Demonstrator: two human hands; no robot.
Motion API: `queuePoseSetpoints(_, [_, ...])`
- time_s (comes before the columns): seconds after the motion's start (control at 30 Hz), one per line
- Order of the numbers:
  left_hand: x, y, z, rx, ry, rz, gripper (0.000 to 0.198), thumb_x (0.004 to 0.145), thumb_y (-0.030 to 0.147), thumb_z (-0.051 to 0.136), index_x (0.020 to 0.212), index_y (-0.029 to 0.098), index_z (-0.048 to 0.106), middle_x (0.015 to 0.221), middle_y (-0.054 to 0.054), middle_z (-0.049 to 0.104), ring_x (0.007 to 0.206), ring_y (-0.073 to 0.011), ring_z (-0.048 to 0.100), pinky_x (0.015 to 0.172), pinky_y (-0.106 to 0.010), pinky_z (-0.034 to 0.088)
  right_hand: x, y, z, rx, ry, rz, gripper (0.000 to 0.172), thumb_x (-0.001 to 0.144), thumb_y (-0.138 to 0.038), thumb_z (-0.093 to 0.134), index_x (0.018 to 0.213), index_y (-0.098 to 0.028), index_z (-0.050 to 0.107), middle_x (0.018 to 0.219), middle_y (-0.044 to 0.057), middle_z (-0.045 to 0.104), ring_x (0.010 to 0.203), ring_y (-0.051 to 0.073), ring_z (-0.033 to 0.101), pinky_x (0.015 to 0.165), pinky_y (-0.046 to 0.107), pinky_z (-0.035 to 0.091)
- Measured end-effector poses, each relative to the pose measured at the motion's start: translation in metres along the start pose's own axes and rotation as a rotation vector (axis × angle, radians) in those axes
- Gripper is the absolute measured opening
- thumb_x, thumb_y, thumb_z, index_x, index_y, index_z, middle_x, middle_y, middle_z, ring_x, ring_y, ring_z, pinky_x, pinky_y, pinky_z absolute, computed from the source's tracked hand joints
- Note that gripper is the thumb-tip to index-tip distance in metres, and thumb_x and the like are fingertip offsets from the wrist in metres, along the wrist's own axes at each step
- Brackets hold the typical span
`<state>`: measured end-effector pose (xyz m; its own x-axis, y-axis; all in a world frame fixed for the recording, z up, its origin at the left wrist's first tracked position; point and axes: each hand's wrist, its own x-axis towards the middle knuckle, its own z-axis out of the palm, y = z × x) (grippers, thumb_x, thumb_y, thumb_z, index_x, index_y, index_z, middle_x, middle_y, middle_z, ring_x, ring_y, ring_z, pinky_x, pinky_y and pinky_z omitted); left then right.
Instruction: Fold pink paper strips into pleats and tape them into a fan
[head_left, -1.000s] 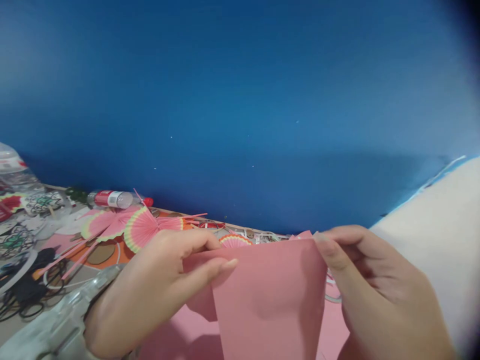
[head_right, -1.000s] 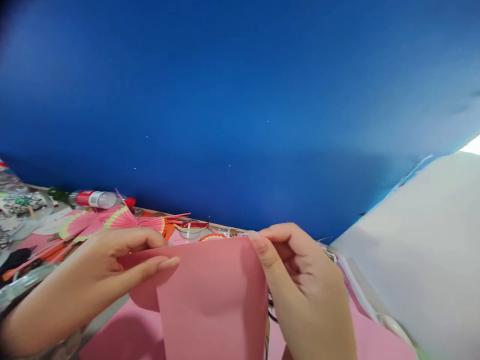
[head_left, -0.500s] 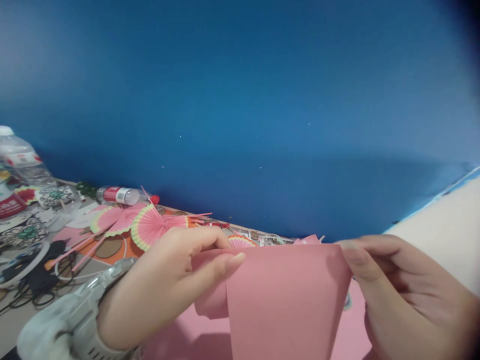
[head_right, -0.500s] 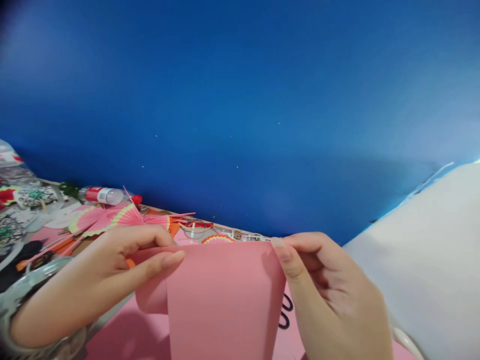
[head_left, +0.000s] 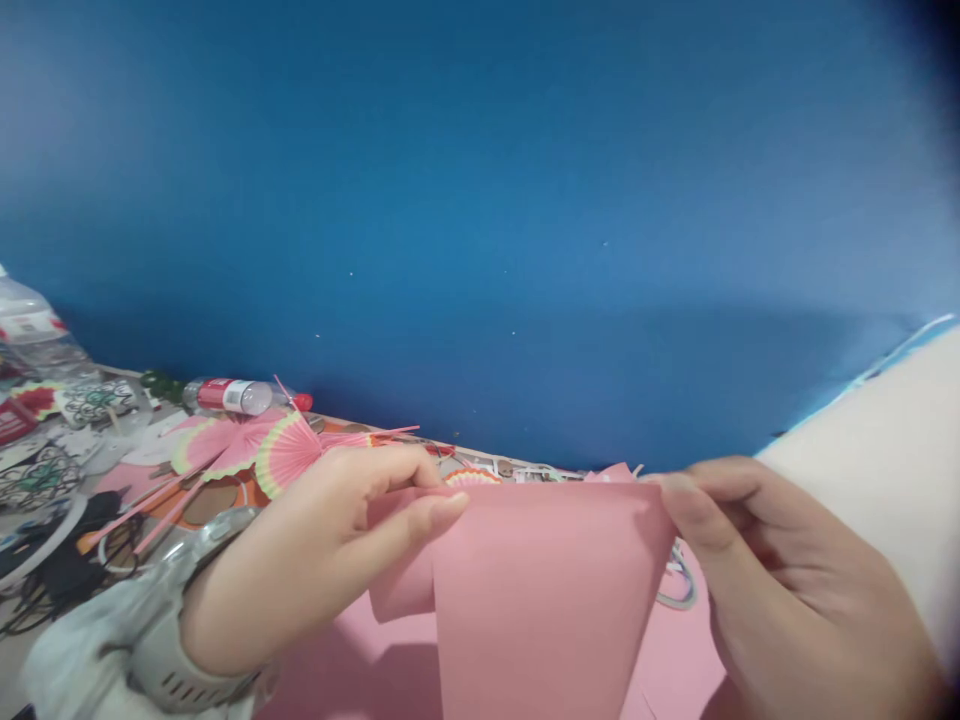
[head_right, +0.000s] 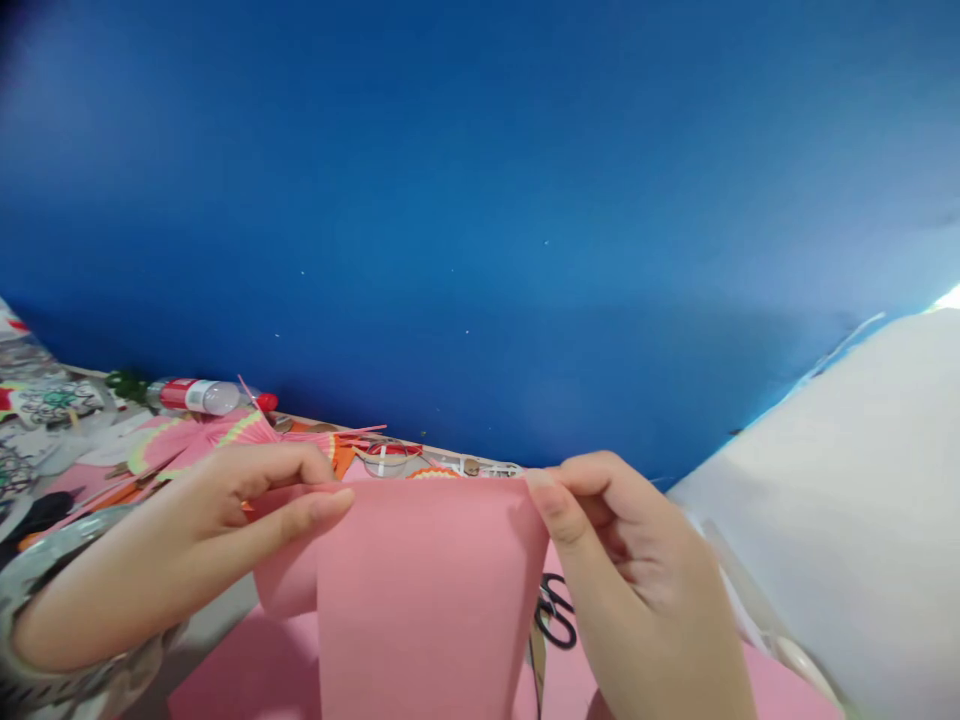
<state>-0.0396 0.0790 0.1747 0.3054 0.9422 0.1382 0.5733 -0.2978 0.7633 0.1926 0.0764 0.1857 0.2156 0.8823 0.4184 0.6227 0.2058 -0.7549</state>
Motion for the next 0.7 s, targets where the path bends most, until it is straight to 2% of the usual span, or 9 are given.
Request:
queuePoseSetpoints(0.1, [0.001, -0.002, -0.002, 0.014, 0.004, 0.001, 0.034, 0.089, 0.044, 0.044, 0.065, 0.020, 0.045, 0.060, 0.006, 0.044, 0.054, -0.0081, 0.044, 0.048, -0.016, 0.034, -0.002, -0.004, 0.004, 0.004, 0.022, 0.011, 0.026, 0.083, -0.041, 0.053, 0.064, -0.024, 0.053, 0.053, -0.005, 0.057, 0.050, 0.013, 0.052, 0.046, 0.022, 0.037])
queuePoseSetpoints(0.2, [0.000, -0.004, -0.005, 0.032, 0.031, 0.000, 0.033, 0.088, 0.045, 0.045, 0.067, 0.020, 0.049, 0.061, 0.005, 0.044, 0.055, -0.0088, 0.044, 0.047, -0.016, 0.034, 0.000, 0.000, 0.003, 0.005, -0.019, -0.031, 0.021, 0.083, -0.041, 0.055, 0.070, -0.024, 0.057, 0.061, -0.005, 0.059, 0.057, 0.012, 0.055, 0.051, 0.020, 0.040])
queuePoseSetpoints(0.27, [-0.002, -0.004, -0.007, 0.038, 0.060, -0.006, 0.033, 0.087, 0.046, 0.046, 0.067, 0.020, 0.051, 0.060, 0.005, 0.044, 0.054, -0.0088, 0.043, 0.045, -0.015, 0.034, 0.002, 0.004, -0.001, 0.054, -0.166, -0.039, 0.018, 0.083, -0.042, 0.054, 0.078, -0.026, 0.058, 0.066, -0.004, 0.060, 0.061, 0.013, 0.057, 0.051, 0.019, 0.041])
queuePoseSetpoints(0.37, [-0.005, 0.000, -0.009, 0.034, 0.094, -0.020, 0.032, 0.085, 0.045, 0.048, 0.065, 0.020, 0.052, 0.059, 0.005, 0.047, 0.053, -0.0082, 0.044, 0.045, -0.014, 0.033, 0.005, 0.008, -0.005, 0.114, -0.376, 0.024, 0.021, 0.086, -0.043, 0.048, 0.080, -0.025, 0.056, 0.063, -0.003, 0.058, 0.056, 0.013, 0.055, 0.045, 0.020, 0.040])
queuePoseSetpoints(0.4, [-0.005, 0.002, -0.010, 0.028, 0.102, -0.028, 0.032, 0.084, 0.045, 0.049, 0.064, 0.020, 0.053, 0.059, 0.005, 0.048, 0.053, -0.0078, 0.044, 0.045, -0.013, 0.033, 0.005, 0.008, -0.005, 0.101, -0.384, 0.039, 0.022, 0.086, -0.043, 0.047, 0.078, -0.024, 0.055, 0.061, -0.003, 0.057, 0.054, 0.012, 0.053, 0.044, 0.021, 0.038])
queuePoseSetpoints(0.5, [-0.007, 0.006, -0.009, -0.008, 0.127, -0.068, 0.029, 0.081, 0.044, 0.050, 0.065, 0.020, 0.055, 0.059, 0.006, 0.049, 0.054, -0.0073, 0.046, 0.046, -0.012, 0.033, 0.004, 0.004, -0.001, 0.051, -0.279, 0.024, 0.024, 0.086, -0.041, 0.048, 0.071, -0.022, 0.050, 0.057, -0.005, 0.053, 0.051, 0.010, 0.047, 0.044, 0.019, 0.035])
queuePoseSetpoints(0.6, [-0.008, 0.002, -0.008, -0.035, 0.146, -0.086, 0.027, 0.079, 0.042, 0.053, 0.064, 0.019, 0.054, 0.060, 0.007, 0.049, 0.048, -0.0047, 0.041, 0.042, -0.010, 0.030, 0.004, -0.002, 0.003, 0.094, -0.218, 0.013, 0.028, 0.085, -0.042, 0.050, 0.066, -0.021, 0.045, 0.052, -0.006, 0.045, 0.046, 0.008, 0.041, 0.040, 0.017, 0.031])
queuePoseSetpoints(0.7, [-0.007, -0.007, -0.011, -0.012, 0.160, -0.075, 0.025, 0.078, 0.043, 0.055, 0.066, 0.020, 0.055, 0.061, 0.006, 0.051, 0.048, -0.0059, 0.041, 0.041, -0.011, 0.031, 0.007, -0.005, 0.002, 0.151, -0.314, 0.049, 0.022, 0.085, -0.041, 0.050, 0.073, -0.022, 0.050, 0.053, -0.006, 0.046, 0.048, 0.008, 0.044, 0.040, 0.017, 0.032])
